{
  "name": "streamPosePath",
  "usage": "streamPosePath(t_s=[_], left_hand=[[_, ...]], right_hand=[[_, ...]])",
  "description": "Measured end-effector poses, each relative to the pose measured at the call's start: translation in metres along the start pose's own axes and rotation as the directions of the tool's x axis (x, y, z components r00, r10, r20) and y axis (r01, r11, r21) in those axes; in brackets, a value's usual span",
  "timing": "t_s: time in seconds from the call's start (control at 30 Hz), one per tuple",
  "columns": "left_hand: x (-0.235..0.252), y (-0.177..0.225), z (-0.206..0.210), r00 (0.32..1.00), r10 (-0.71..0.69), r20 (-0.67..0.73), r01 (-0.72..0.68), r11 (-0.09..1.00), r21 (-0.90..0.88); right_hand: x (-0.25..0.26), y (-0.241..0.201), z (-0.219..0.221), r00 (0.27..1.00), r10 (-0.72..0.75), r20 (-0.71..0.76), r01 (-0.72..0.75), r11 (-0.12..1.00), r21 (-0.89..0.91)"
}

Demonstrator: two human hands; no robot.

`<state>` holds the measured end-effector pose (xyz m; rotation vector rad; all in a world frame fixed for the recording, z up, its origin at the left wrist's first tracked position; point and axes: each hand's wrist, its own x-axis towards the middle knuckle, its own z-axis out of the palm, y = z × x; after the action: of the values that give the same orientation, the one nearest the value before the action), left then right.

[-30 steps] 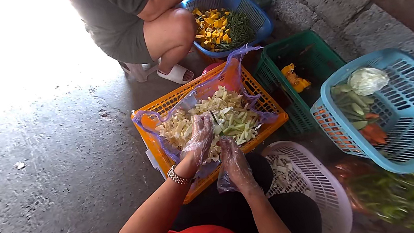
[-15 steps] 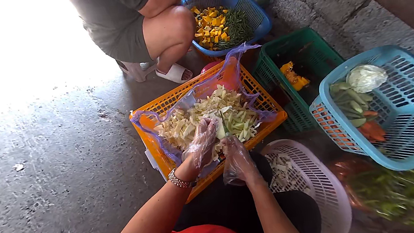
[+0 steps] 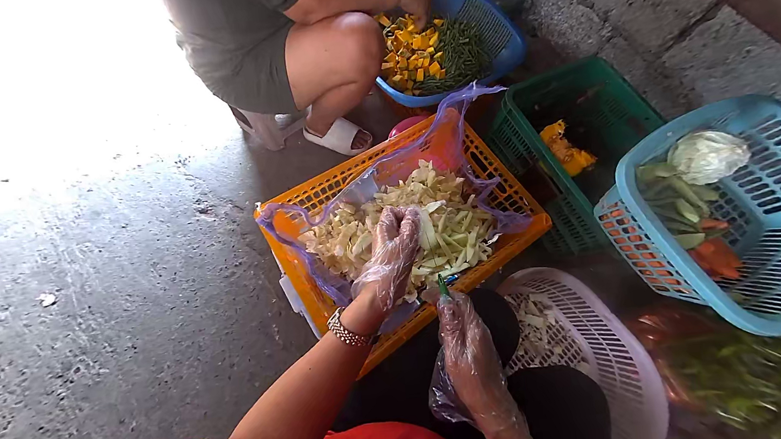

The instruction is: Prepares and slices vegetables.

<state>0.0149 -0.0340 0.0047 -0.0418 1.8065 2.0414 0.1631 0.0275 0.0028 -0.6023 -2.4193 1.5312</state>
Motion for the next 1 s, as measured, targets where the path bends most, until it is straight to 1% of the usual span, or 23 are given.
streamPosePath(t_s=[0.07,0.23,0.3,0.37,0.47,0.6,0.7,0.8,0.9,1.0], left_hand=[[-0.002,0.002,0.0,1.0,-0.004,0.008,0.005,1.0,-0.013],[-0.005,0.0,0.002,0.999,-0.015,0.037,0.015,1.0,-0.013],[-0.008,-0.001,0.004,0.998,-0.014,0.053,0.014,1.0,-0.009],[-0.009,-0.001,0.006,0.999,-0.03,0.041,0.031,0.999,-0.024],[-0.007,-0.002,0.005,0.999,-0.051,0.014,0.051,0.999,-0.014],[0.0,-0.004,-0.001,0.998,-0.055,-0.014,0.055,0.998,0.022],[0.004,-0.004,-0.003,0.996,-0.083,0.012,0.083,0.994,-0.075],[0.007,0.004,-0.006,0.991,-0.129,0.035,0.133,0.982,-0.136],[0.009,0.003,-0.004,0.993,-0.107,0.042,0.113,0.982,-0.153],[0.004,-0.002,0.001,0.995,-0.078,0.056,0.086,0.986,-0.141]], right_hand=[[0.001,0.001,0.002,1.0,-0.01,-0.021,0.01,1.0,-0.018],[0.01,0.001,0.004,1.0,0.011,-0.019,-0.012,0.999,-0.05],[0.017,0.001,0.004,0.999,0.03,-0.016,-0.03,0.999,-0.034],[0.025,0.002,0.005,0.999,0.039,-0.006,-0.039,0.999,-0.024],[0.035,0.0,0.007,0.998,0.055,0.025,-0.055,0.998,-0.02],[0.048,0.0,0.01,0.987,0.116,0.107,-0.116,0.993,-0.006],[0.048,-0.001,0.007,0.981,0.127,0.147,-0.121,0.992,-0.044],[0.039,-0.001,0.003,0.988,0.093,0.121,-0.085,0.994,-0.064],[0.036,0.0,0.004,0.993,0.078,0.088,-0.072,0.995,-0.064],[0.047,-0.006,0.005,0.986,0.13,0.102,-0.123,0.99,-0.073]])
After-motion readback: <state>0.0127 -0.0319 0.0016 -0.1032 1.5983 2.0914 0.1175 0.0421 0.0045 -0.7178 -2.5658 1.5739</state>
